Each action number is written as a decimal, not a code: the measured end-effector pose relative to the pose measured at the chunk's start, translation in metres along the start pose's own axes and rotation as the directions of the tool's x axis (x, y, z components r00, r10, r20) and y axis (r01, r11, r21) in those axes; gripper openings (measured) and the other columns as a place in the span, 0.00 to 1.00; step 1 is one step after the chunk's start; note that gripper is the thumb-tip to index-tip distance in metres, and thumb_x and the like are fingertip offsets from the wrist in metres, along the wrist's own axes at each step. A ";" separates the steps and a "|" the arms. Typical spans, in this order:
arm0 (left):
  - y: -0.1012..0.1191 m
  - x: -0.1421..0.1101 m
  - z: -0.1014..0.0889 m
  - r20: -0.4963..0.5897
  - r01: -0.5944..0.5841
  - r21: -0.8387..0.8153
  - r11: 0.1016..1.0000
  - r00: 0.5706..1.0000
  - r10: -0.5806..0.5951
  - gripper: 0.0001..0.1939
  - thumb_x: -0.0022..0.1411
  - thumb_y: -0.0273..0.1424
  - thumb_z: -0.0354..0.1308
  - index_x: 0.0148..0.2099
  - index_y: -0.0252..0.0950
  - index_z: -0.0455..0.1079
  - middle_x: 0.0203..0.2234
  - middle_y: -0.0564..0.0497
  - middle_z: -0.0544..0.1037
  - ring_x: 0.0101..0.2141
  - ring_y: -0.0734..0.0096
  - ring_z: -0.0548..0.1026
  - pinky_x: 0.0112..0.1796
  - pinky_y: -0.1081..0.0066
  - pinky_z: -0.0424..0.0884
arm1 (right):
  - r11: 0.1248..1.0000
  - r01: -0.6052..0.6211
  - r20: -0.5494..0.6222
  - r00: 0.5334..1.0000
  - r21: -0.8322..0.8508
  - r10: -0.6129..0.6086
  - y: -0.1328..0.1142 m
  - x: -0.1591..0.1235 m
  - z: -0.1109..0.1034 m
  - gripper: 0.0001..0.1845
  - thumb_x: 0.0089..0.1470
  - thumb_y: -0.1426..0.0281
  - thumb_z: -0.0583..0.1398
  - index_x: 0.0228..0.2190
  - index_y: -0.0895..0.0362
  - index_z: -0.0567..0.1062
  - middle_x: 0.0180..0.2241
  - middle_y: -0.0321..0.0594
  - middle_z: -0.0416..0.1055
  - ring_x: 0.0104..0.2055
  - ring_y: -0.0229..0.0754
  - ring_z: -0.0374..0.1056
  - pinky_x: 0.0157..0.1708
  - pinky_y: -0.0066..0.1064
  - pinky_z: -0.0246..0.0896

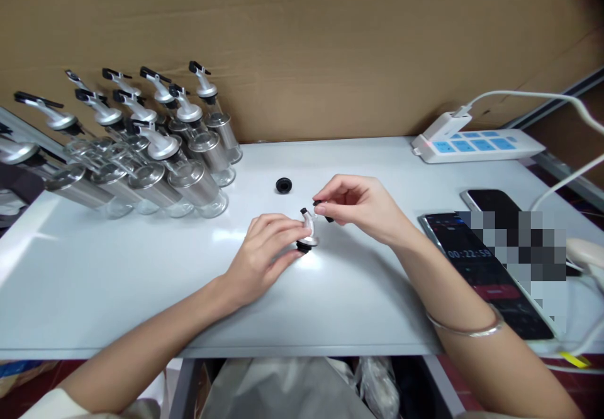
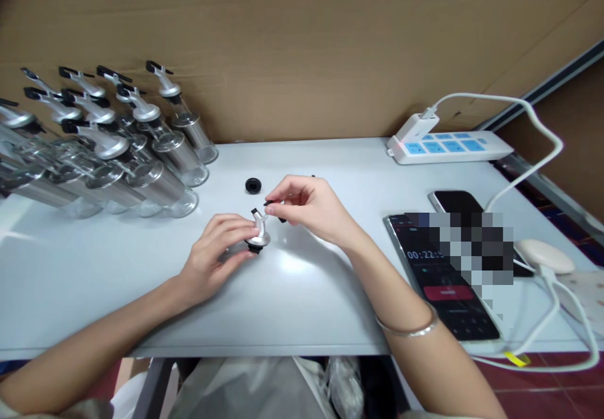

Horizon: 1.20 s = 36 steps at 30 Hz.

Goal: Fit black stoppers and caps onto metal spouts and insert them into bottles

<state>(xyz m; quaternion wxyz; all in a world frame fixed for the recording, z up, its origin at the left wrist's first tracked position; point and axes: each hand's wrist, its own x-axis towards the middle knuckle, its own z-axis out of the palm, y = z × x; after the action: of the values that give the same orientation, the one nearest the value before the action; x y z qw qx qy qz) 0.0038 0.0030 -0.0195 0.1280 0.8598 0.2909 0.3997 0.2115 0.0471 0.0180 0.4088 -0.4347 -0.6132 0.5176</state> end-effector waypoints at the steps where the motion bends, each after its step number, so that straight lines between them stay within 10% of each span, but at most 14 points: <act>1: 0.000 0.000 0.000 0.007 -0.008 -0.001 1.000 1.000 0.008 0.12 0.66 0.28 0.54 0.52 0.37 0.65 0.42 0.46 0.77 0.44 0.65 0.70 0.45 0.63 0.70 | 0.999 -0.015 0.011 1.000 0.035 0.014 -0.002 -0.001 0.000 0.14 0.38 0.63 0.71 0.23 0.58 0.75 0.17 0.32 0.68 0.17 0.30 0.57 0.16 0.24 0.51; 25: -0.001 -0.002 0.002 0.037 -0.075 0.094 0.993 0.997 0.072 0.11 0.67 0.29 0.52 0.52 0.38 0.65 0.40 0.47 0.77 0.44 0.64 0.70 0.44 0.63 0.69 | 0.983 -0.137 0.135 0.984 0.120 0.120 -0.005 -0.003 0.002 0.10 0.41 0.66 0.69 0.24 0.60 0.78 0.21 0.36 0.69 0.20 0.30 0.57 0.16 0.25 0.46; 36: 0.004 -0.003 0.001 0.035 -0.078 0.161 0.984 0.997 0.074 0.10 0.68 0.28 0.50 0.50 0.35 0.62 0.56 0.37 0.67 0.60 0.58 0.60 0.52 0.58 0.65 | 0.974 -0.127 0.163 0.982 0.186 0.097 -0.005 -0.005 0.005 0.13 0.42 0.63 0.70 0.25 0.60 0.78 0.19 0.34 0.69 0.18 0.29 0.54 0.15 0.24 0.45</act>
<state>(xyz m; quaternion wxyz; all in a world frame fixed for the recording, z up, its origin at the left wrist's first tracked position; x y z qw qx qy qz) 0.0049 -0.0022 -0.0199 0.0465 0.8836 0.2875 0.3667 0.2076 0.0406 0.0223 0.3712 -0.3852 -0.5637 0.6293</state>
